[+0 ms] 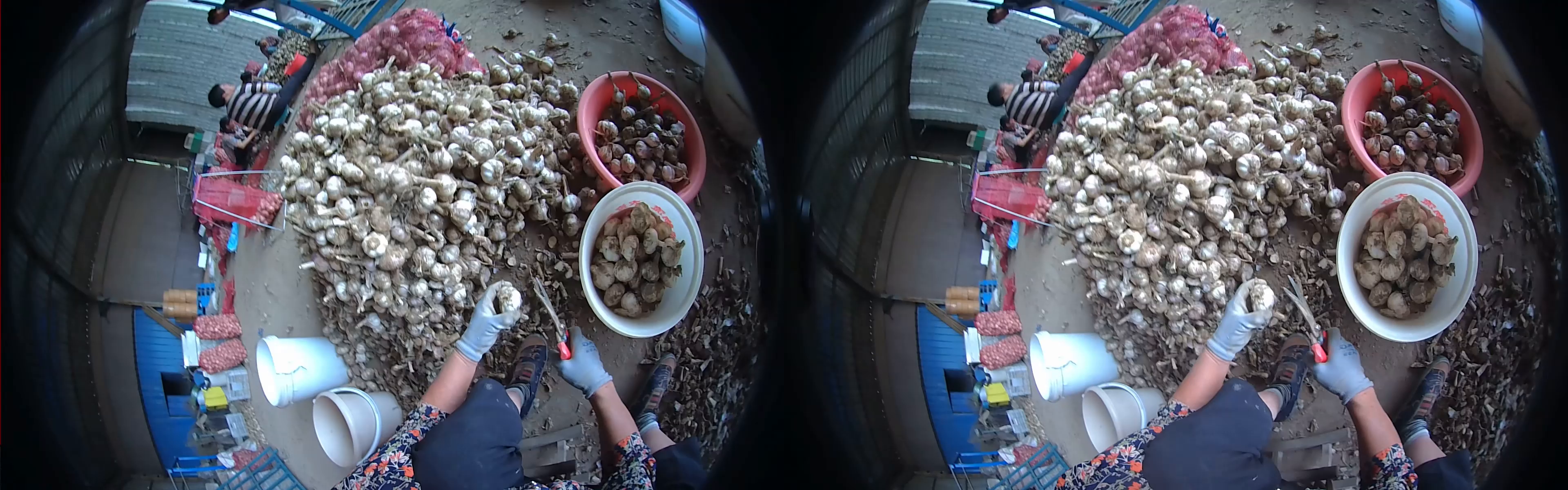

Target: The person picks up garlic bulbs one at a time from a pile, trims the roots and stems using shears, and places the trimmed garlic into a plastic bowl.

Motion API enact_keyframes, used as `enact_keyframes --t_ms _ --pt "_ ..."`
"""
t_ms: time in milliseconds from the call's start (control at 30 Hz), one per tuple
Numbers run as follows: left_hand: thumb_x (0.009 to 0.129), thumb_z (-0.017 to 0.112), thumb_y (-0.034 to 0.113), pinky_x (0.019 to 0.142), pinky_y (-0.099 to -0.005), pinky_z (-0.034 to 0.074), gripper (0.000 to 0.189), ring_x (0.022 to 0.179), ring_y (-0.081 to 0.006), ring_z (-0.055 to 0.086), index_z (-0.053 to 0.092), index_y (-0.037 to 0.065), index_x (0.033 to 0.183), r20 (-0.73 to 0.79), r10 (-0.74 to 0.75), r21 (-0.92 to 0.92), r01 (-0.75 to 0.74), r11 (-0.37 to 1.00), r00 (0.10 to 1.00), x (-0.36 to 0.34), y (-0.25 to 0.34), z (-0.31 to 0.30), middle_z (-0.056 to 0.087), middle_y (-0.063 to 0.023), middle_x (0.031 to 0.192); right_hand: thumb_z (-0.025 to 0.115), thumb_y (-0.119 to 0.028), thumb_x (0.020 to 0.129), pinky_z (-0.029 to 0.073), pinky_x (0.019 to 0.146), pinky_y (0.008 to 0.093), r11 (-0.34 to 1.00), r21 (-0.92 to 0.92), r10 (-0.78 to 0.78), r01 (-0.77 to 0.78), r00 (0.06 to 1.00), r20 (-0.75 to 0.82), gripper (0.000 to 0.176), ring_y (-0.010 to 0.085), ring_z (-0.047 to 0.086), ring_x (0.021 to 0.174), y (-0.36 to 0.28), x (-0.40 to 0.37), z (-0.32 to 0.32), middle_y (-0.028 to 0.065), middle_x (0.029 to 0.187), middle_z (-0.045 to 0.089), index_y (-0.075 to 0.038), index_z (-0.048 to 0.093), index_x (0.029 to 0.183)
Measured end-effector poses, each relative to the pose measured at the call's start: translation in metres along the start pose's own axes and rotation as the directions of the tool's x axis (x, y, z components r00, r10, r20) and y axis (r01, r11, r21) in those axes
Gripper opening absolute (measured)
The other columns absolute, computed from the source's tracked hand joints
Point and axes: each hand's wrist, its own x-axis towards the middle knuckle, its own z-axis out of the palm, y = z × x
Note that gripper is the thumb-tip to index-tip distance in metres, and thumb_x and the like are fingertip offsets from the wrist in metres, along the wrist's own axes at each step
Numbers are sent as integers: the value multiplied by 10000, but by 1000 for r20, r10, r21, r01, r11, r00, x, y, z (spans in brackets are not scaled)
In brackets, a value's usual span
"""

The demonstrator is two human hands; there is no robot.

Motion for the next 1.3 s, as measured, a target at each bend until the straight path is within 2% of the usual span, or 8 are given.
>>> enact_keyframes --t_ms 367,767,867,933,1067,1133,1167,1300 --pt "715 758 55 743 -233 513 647 843 -88 569 426 -22 1265 -74 27 336 0 942 997 8 16 16 547 -30 1028 625 -330 799 480 713 476 966 -257 14 -34 997 -81 364 408 621 785 3 4 -8 207 808 633 -16 529 958" --pt "719 769 67 735 -254 523 642 820 -104 577 432 -22 1258 -83 135 382 -93 919 987 13 19 3 569 -49 989 679 -298 752 466 668 475 975 200 110 -95 992 -64 379 433 602 793 10 9 -1 247 788 605 10 516 901" --pt "719 772 74 779 -248 512 635 899 -107 570 446 10 1261 -73 107 324 -78 943 992 11 17 1 563 -37 1036 639 -303 794 473 679 487 998 49 34 -28 993 -115 334 444 599 798 7 10 -4 256 782 615 0 551 907" --pt "708 749 46 852 -276 489 602 973 -122 550 467 24 1241 61 275 692 -239 681 959 12 21 3 563 -30 1070 605 -321 836 484 712 492 999 -11 48 -50 988 -144 349 441 601 817 19 13 6 266 839 626 -12 566 995" --pt "706 735 41 705 -254 515 466 754 -112 577 521 38 1121 13 239 673 -185 716 971 19 13 -2 598 -34 910 624 -226 803 439 656 489 980 -143 -170 140 959 -228 318 411 572 785 14 4 -2 216 838 598 -14 512 1012" --pt "671 762 71 752 -260 506 501 797 -112 586 530 17 1112 126 365 845 -292 447 922 18 22 15 615 -39 904 635 -260 784 431 690 463 951 -272 -205 148 960 -193 328 369 574 814 16 3 -6 173 851 587 -41 509 993" --pt "623 781 78 811 -264 491 617 848 -120 583 509 -8 1170 -45 156 606 -97 790 987 14 25 21 613 -51 950 639 -288 771 430 723 446 930 -350 -171 114 976 -137 348 341 579 850 14 2 -9 149 875 584 -55 508 993" --pt "607 762 72 858 -271 477 679 924 -146 583 474 -34 1213 21 192 798 -132 588 981 13 17 7 602 -83 1020 617 -363 805 428 736 451 889 -453 -115 66 990 -81 369 319 581 854 14 2 -5 132 886 573 -69 512 1002"
